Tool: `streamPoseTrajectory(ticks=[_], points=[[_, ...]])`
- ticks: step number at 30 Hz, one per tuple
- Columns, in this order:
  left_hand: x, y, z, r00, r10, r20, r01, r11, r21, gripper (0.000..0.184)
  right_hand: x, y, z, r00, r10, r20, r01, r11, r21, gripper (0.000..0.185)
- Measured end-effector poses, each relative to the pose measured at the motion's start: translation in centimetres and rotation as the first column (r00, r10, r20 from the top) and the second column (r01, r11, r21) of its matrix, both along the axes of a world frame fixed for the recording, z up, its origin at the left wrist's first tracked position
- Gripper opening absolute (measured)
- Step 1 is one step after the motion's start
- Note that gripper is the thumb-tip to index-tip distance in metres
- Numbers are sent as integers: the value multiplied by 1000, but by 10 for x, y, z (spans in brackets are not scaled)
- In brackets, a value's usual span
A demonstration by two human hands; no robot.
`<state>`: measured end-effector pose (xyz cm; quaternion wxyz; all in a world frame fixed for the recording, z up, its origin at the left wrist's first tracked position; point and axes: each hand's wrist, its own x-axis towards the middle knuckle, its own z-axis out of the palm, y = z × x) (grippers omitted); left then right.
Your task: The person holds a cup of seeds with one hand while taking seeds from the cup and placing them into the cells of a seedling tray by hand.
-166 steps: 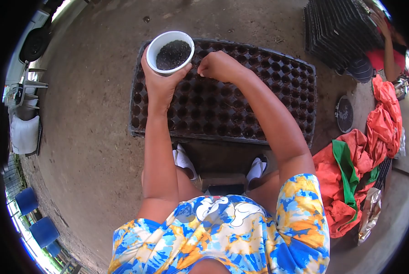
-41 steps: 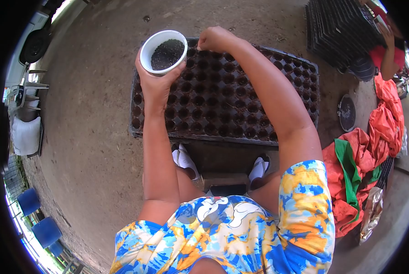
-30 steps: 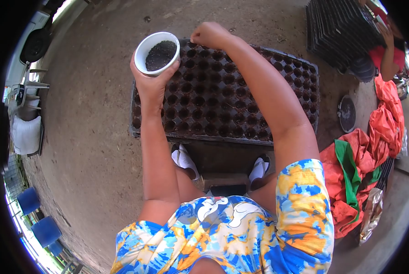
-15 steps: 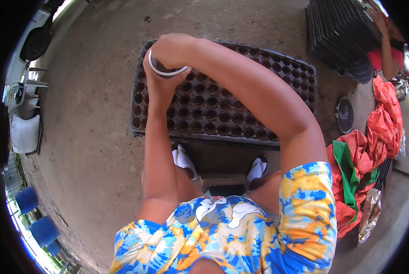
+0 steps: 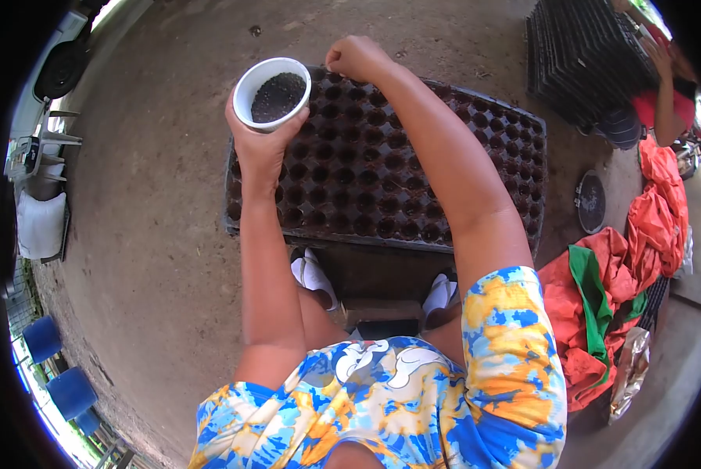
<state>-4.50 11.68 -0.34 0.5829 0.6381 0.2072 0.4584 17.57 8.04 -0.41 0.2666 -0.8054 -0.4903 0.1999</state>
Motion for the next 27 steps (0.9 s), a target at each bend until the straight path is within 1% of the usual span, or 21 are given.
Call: streamPoseTrajectory(ticks=[2,7,10,13,16,17,19,20,22,23,24,26,27], points=[[-1,0,1,1000,0,4,0,1000,1,91,5,0,-11,1000,-11,-11,11,1000,-6,14],[-1,-1,1,1000,-8,20,8,1000,-18,91,6,-4,-10,999,35,10,-35,999,-7,15],[-1,-1,0,1000,2,8,-2,1000,-14,91,-1,-8,-1,992,113,-54,-116,991,-64,17],[-1,0,-2,1000,1,19,-1,1000,-2,91,-14,-10,8,985,174,-17,-173,951,-255,17],[-2,-1,1,1000,-10,19,11,999,-47,91,-16,-14,21,980,151,133,-130,980,-151,18],[-2,-1,1,1000,2,-14,-2,1000,-13,92,-14,-13,27,982,100,162,-89,993,-73,18],[-2,-1,0,997,28,-79,-24,998,56,94,-26,-12,53,981,144,130,-156,984,89,18],[0,-2,-1,997,10,-72,-7,999,44,94,-36,-12,67,979,167,118,-186,968,169,18],[5,-6,-4,998,-27,-59,28,999,23,96,-64,-10,89,942,325,87,-329,944,36,18],[7,-6,-7,993,12,-121,1,995,102,97,-74,-6,86,869,430,243,-433,900,-45,17],[7,-7,-7,991,3,-131,15,991,135,97,-90,-6,96,811,506,295,-464,862,-203,13],[8,-8,-5,988,-13,-153,44,979,199,97,-97,-2,80,808,475,349,-426,880,-212,14],[10,-11,-3,998,-45,-38,50,989,140,76,-97,-1,80,809,488,326,-438,872,-219,14]])
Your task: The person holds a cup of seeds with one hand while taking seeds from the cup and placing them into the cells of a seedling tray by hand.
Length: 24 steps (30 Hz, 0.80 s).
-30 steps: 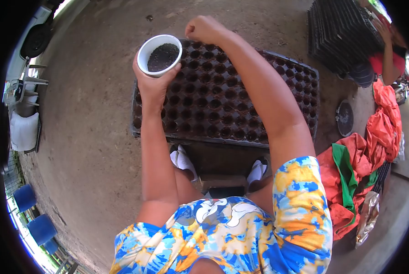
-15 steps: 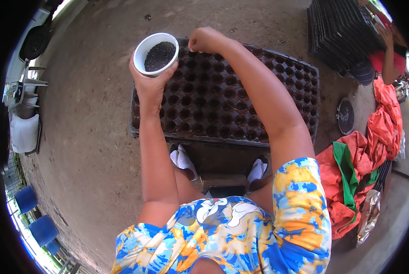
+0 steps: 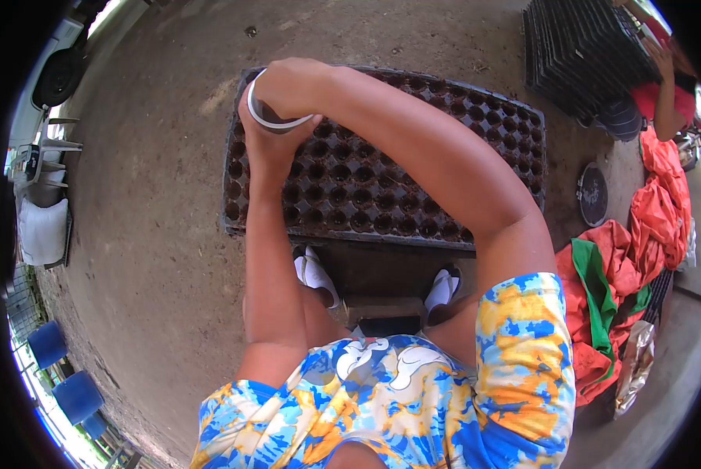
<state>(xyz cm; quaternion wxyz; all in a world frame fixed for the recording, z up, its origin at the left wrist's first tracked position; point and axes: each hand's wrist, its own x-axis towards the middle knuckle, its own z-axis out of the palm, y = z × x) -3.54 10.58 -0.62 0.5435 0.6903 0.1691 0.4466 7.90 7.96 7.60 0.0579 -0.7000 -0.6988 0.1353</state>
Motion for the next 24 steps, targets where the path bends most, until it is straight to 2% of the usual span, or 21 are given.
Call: streamPoseTrajectory(ticks=[2,6,9,10,13,16,24], points=[[0,1,0,1000,-26,-2,26,998,-65,74,3,3,1,999,18,-36,-19,999,-34,16],[1,7,-5,997,54,56,-50,996,-74,70,22,-6,8,940,-2,-341,68,981,181,16],[-7,14,-2,994,70,81,-61,993,-101,69,46,-12,0,875,-96,-474,236,940,245,17],[-11,18,-2,998,58,-11,-59,992,-108,92,55,-10,-10,861,-125,-493,262,940,220,20],[-12,15,-2,997,76,34,-69,984,-165,91,67,-15,-38,861,-332,-386,363,932,9,19],[-12,14,-1,997,64,36,-57,985,-164,90,69,-16,-62,896,-328,-300,346,938,6,18],[-10,13,-2,997,60,38,-53,985,-166,91,73,-17,-80,889,-369,-270,388,921,18,17]])
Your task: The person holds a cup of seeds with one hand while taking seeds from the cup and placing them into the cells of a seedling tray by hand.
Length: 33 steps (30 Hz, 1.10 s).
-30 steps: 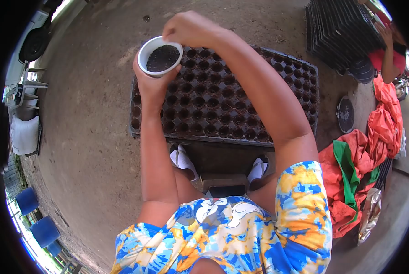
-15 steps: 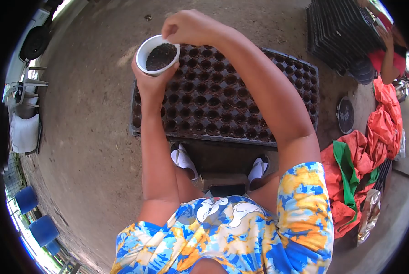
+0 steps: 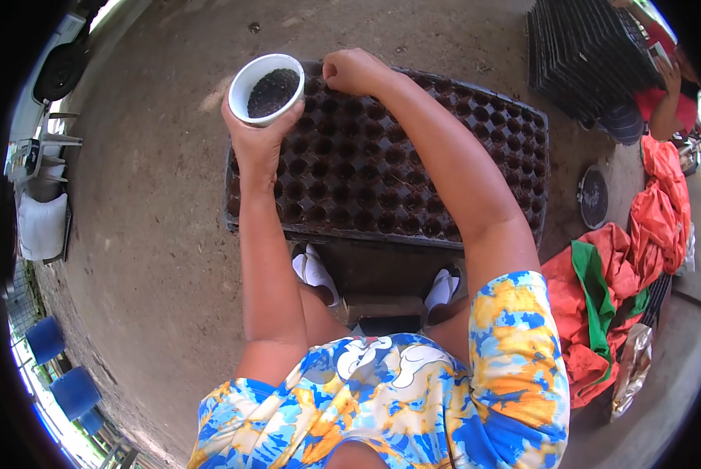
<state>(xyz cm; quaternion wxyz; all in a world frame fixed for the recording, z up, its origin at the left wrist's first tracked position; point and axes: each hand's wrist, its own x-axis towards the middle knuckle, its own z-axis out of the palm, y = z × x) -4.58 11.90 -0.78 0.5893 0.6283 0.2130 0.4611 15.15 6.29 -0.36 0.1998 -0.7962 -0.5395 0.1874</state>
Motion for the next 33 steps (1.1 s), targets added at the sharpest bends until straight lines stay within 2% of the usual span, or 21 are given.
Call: streamPoseTrajectory(ticks=[1,4,7,8,11,13,14,15,17,18,20,21,23,25,27,30,33], points=[[0,1,0,1000,6,-5,-6,1000,9,91,-1,-1,2,1000,1,11,-1,1000,-16,17],[0,3,-1,1000,-2,-1,2,1000,5,91,-4,-5,8,986,133,-97,-145,981,-126,20],[0,2,0,1000,-5,-2,5,1000,-20,92,-8,-9,20,986,151,-65,-157,982,-104,21],[0,1,0,1000,1,-16,-1,1000,8,92,-6,-10,28,987,154,47,-152,988,-39,20],[2,0,0,999,-1,-48,4,998,66,94,-20,-7,61,998,35,-51,-19,957,288,18],[6,-2,-4,998,-37,-58,41,997,69,95,-45,-3,89,980,193,51,-199,951,235,17],[7,-4,-6,992,-1,-127,18,991,136,96,-53,1,85,947,296,122,-317,922,222,16],[8,-6,-6,992,-3,-128,23,988,152,97,-69,6,95,912,352,209,-348,936,-58,14],[7,-8,-6,991,-6,-131,31,983,182,97,-79,7,76,876,349,331,-376,926,18,13],[8,-8,-7,991,-2,-133,29,980,199,98,-80,10,77,870,373,323,-385,922,-30,13],[10,-5,-9,994,-82,-78,90,989,117,96,-80,17,82,856,419,303,-400,908,-124,13],[10,-4,-6,992,-119,-48,123,989,77,96,-76,17,83,893,391,224,-384,920,-75,13],[8,-3,-2,994,-86,-72,90,994,60,94,-66,14,87,939,340,57,-342,940,17,14],[4,-2,0,997,-51,-61,54,998,43,92,-52,5,92,946,322,-45,-300,916,266,14],[1,2,0,1000,-17,-15,17,999,32,91,-33,0,81,934,218,-282,-130,945,299,14],[-2,6,1,1000,11,0,-11,1000,27,89,-13,-10,55,883,138,-448,-57,980,189,15],[-3,3,4,999,27,21,-27,1000,8,87,-14,-14,22,935,4,-355,4,1000,23,15]])
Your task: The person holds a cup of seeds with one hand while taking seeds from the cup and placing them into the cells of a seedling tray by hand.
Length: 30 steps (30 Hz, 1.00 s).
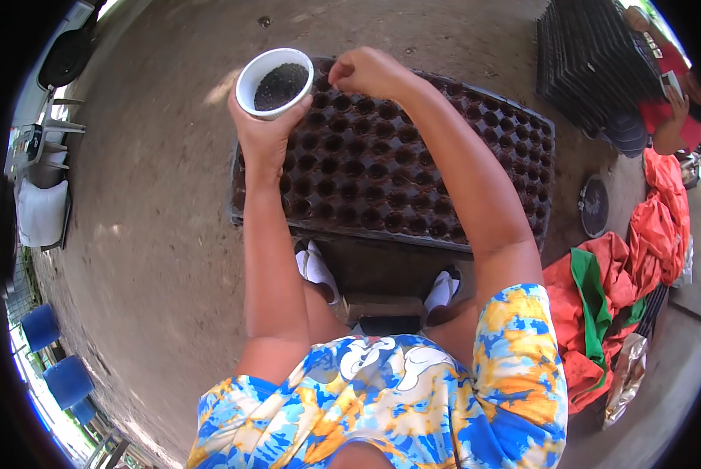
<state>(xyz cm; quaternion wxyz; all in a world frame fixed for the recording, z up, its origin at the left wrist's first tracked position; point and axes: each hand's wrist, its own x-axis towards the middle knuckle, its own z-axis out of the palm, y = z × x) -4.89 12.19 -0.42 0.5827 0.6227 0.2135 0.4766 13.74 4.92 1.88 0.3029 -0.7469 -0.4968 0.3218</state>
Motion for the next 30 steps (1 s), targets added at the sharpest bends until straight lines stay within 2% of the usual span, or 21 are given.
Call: streamPoseTrajectory(ticks=[3,9,12,18,21,24,27,30], points=[[1,-1,0,1000,-14,6,14,1000,-8,88,0,-3,-11,997,4,77,2,998,-69,15],[3,0,-2,1000,-28,9,28,999,-19,90,-2,-7,-10,998,-25,56,28,998,-53,15],[3,-2,-1,1000,-26,14,26,999,-20,90,-5,-6,-14,990,24,136,-21,1000,-23,14],[4,-2,-2,999,-36,14,36,999,-13,90,-8,-5,-8,985,28,169,-11,995,-104,14],[4,-3,-2,999,-39,16,39,999,-26,90,-11,-7,-6,977,32,210,-18,998,-66,15],[4,-2,-2,999,-43,16,43,999,-19,90,-15,-8,-8,985,131,111,-125,990,-66,17],[4,-3,0,999,-46,26,47,999,-25,90,-19,-14,-3,967,190,171,-183,981,-59,19],[4,-1,-3,1000,-21,-17,22,1000,22,92,-17,-14,35,964,-76,254,64,996,55,21]])
